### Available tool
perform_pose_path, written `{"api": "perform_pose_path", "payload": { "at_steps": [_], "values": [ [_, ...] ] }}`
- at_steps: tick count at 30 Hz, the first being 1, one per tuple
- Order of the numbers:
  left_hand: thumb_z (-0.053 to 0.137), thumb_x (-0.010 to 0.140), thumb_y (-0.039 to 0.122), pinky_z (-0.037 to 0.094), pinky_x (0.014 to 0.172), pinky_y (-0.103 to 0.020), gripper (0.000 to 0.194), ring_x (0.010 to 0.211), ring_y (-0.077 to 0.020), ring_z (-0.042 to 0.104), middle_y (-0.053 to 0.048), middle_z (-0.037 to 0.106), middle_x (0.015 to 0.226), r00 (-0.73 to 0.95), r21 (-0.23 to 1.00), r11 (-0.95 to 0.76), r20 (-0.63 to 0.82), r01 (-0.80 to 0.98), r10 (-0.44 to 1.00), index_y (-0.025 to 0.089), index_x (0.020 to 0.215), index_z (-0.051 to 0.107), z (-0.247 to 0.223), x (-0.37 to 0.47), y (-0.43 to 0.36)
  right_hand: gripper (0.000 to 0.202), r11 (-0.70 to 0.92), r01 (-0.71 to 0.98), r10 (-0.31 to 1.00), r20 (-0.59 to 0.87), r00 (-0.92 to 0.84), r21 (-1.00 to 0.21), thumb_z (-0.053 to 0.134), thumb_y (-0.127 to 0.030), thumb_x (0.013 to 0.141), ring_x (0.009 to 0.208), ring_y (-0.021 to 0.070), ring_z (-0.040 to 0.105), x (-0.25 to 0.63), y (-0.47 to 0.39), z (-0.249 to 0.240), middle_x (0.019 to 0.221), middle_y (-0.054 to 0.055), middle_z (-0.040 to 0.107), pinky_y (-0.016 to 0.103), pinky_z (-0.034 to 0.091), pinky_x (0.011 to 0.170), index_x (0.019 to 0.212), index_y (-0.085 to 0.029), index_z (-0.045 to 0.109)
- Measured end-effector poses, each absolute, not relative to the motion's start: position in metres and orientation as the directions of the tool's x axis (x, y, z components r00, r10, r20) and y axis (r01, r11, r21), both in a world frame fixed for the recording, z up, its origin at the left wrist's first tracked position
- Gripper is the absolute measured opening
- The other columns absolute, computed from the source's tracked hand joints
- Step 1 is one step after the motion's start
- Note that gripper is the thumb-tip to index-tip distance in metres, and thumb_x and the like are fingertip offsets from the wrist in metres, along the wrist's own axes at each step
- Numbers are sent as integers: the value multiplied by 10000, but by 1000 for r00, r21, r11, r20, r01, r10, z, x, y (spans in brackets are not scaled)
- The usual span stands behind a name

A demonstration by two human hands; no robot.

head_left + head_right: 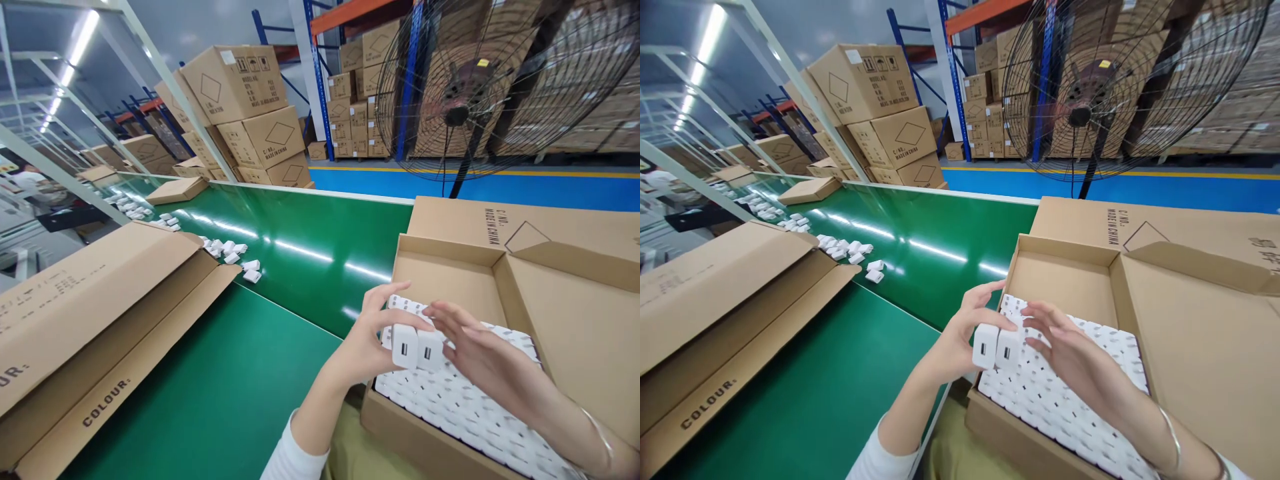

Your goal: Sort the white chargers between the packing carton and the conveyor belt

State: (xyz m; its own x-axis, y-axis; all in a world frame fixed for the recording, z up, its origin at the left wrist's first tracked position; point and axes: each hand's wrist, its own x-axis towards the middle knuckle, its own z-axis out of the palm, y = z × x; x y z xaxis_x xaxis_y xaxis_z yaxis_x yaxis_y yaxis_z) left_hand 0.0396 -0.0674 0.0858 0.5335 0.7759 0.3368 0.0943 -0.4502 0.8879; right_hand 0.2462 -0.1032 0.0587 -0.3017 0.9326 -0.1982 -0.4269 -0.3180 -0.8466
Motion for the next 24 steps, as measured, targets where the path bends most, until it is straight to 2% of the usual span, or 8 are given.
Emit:
{"api": "perform_pose_path", "payload": {
  "at_steps": [3, 8, 12, 16, 19, 20, 22, 24],
  "values": [
    [808, 629, 267, 296, 1099, -475, 347, 1367, -291, 265, -20, 362, 1437, 511, 896, -442, 359, 47, 781, 305, 956, 697, 83, 48, -76, 351, -492, -540, 836, -197, -512, -683, 540, -444, 817, 1213, 254, 431, 241, -103, 58, 1266, 24, 565, 380, 417, 922, 1142, -344, 628],
    [806, 627, 247, 350, 1057, -473, 351, 1366, -302, 226, -32, 325, 1422, 494, 892, -443, 345, 93, 798, 312, 955, 701, 74, 62, -85, 329, -608, -639, 751, -80, -655, -471, 545, -365, 816, 943, 193, 608, 237, -109, 56, 1029, 22, 689, 315, 457, 814, 1125, -319, 651],
    [813, 597, 208, 359, 1046, -484, 378, 1351, -309, 236, -43, 342, 1391, 484, 905, -411, 312, 112, 818, 304, 944, 699, 73, 72, -90, 347, -575, -619, 750, -45, -659, -535, 654, -361, 783, 953, 183, 606, 240, -111, 47, 1027, 20, 679, 287, 464, 791, 1126, -312, 640],
    [854, 544, 338, 341, 1064, -491, 500, 1346, -315, 248, -65, 360, 1378, 498, 925, -360, 260, 117, 828, 290, 1007, 668, 75, 73, -92, 354, -511, -509, 760, -87, -644, -693, 737, -422, 716, 820, 170, 606, 251, -109, 43, 948, 5, 647, 263, 476, 673, 1042, -325, 635],
    [830, 573, 397, 291, 1101, -492, 762, 1358, -300, 251, -78, 313, 1436, 498, 947, -310, 228, 86, 836, 308, 1256, 503, 82, 61, -88, 307, -369, -328, 853, -177, -490, -869, 680, -460, 765, 847, 188, 585, 276, -94, 53, 991, 26, 624, 280, 477, 694, 1020, -294, 636],
    [797, 621, 410, 285, 1107, -483, 765, 1343, -285, 291, -83, 339, 1429, 476, 956, -289, 234, 45, 848, 303, 1297, 454, 86, 54, -85, 298, -318, -218, 891, -212, -402, -922, 660, -461, 782, 879, 204, 583, 288, -84, 58, 1006, 36, 627, 296, 476, 724, 1025, -288, 644],
    [677, 756, 415, 338, 1074, -447, 550, 1228, -244, 450, -86, 505, 1291, 381, 971, -230, 235, -60, 894, 264, 1250, 487, 96, 40, -80, 350, -249, 55, 955, -254, -155, -967, 634, -510, 782, 925, 254, 587, 316, -62, 64, 1024, 73, 653, 344, 461, 750, 1050, -287, 665],
    [547, 855, 372, 425, 976, -388, 273, 1013, -195, 575, -63, 632, 1026, 247, 980, -148, 178, -135, 953, 217, 1077, 587, 105, 27, -75, 316, -115, 448, 993, -110, 36, -887, 621, -486, 789, 962, 274, 576, 344, -38, 63, 1034, 101, 667, 359, 421, 766, 988, -257, 712]
  ]
}}
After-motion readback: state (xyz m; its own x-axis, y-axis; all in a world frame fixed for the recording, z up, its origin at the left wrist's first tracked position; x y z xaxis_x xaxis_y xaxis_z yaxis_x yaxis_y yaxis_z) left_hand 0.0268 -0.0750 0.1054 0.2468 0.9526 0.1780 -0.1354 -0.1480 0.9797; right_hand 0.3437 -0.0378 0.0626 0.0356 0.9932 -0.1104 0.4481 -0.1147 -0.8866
